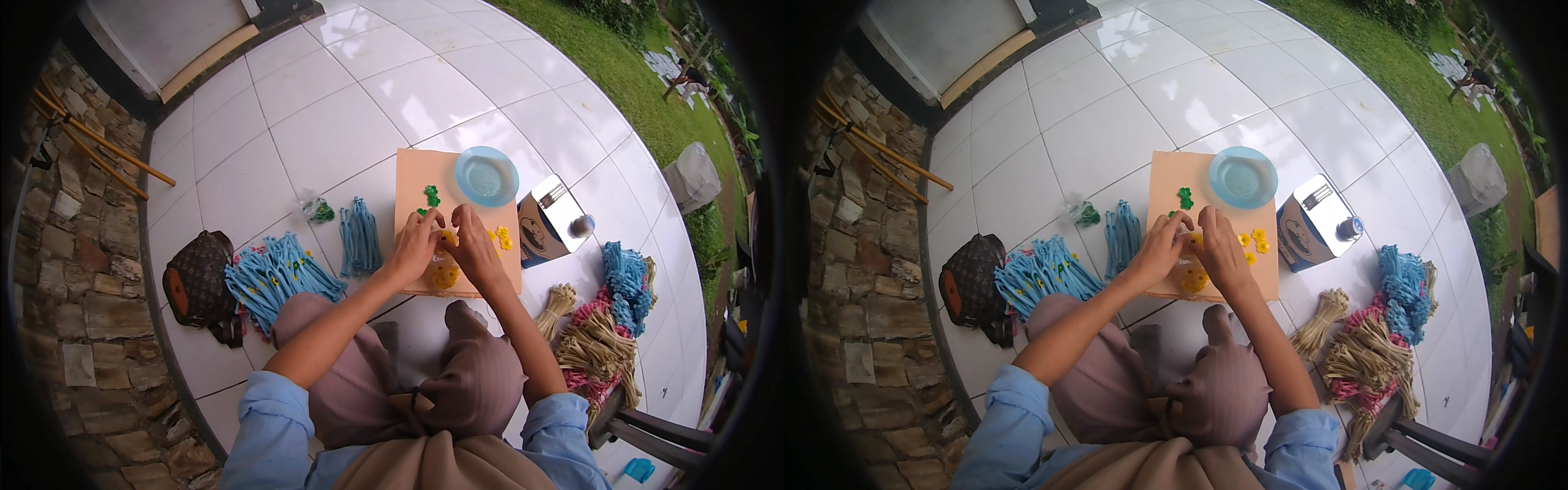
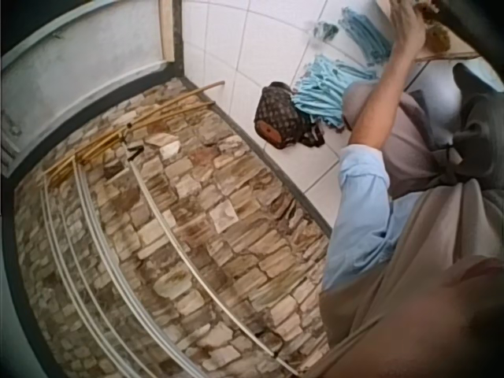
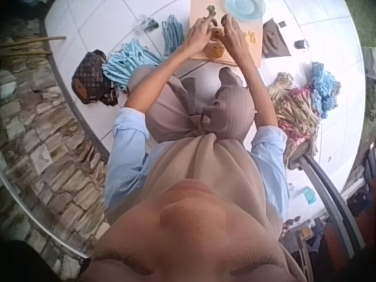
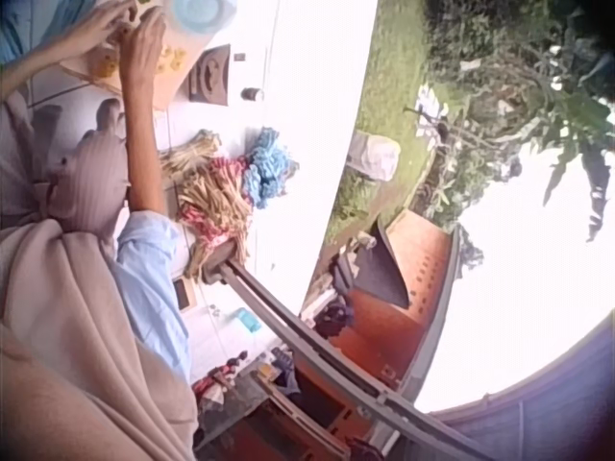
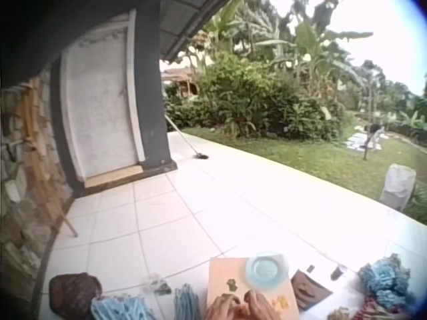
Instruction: The person applies small flower-shaped decorations to blue sandal straps by hand, pressing them onto adhesive and grouping them together.
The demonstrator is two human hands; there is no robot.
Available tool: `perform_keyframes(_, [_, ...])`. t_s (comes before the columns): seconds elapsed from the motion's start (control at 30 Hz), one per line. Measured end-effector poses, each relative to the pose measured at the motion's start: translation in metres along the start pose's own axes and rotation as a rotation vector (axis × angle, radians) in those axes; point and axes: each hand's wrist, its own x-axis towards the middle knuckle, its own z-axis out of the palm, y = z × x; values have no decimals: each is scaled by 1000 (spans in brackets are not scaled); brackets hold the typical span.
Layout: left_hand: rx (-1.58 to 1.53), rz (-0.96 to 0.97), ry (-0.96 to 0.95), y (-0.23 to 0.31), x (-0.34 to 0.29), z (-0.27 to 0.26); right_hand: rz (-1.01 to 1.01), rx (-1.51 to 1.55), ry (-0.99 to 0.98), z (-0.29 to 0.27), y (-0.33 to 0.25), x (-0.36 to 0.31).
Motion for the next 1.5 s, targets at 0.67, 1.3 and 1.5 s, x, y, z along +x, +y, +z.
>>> perform_keyframes(0.67, [-49,-11,-68,-2,6,-6,-23,-24,16,5,6,-4])
perform_keyframes(1.3, [192,-203,-243,28,17,-10,311,5,97,-28,50,-29])
perform_keyframes(1.5, [179,-173,-204,24,14,-14,210,-15,116,-48,38,-23])
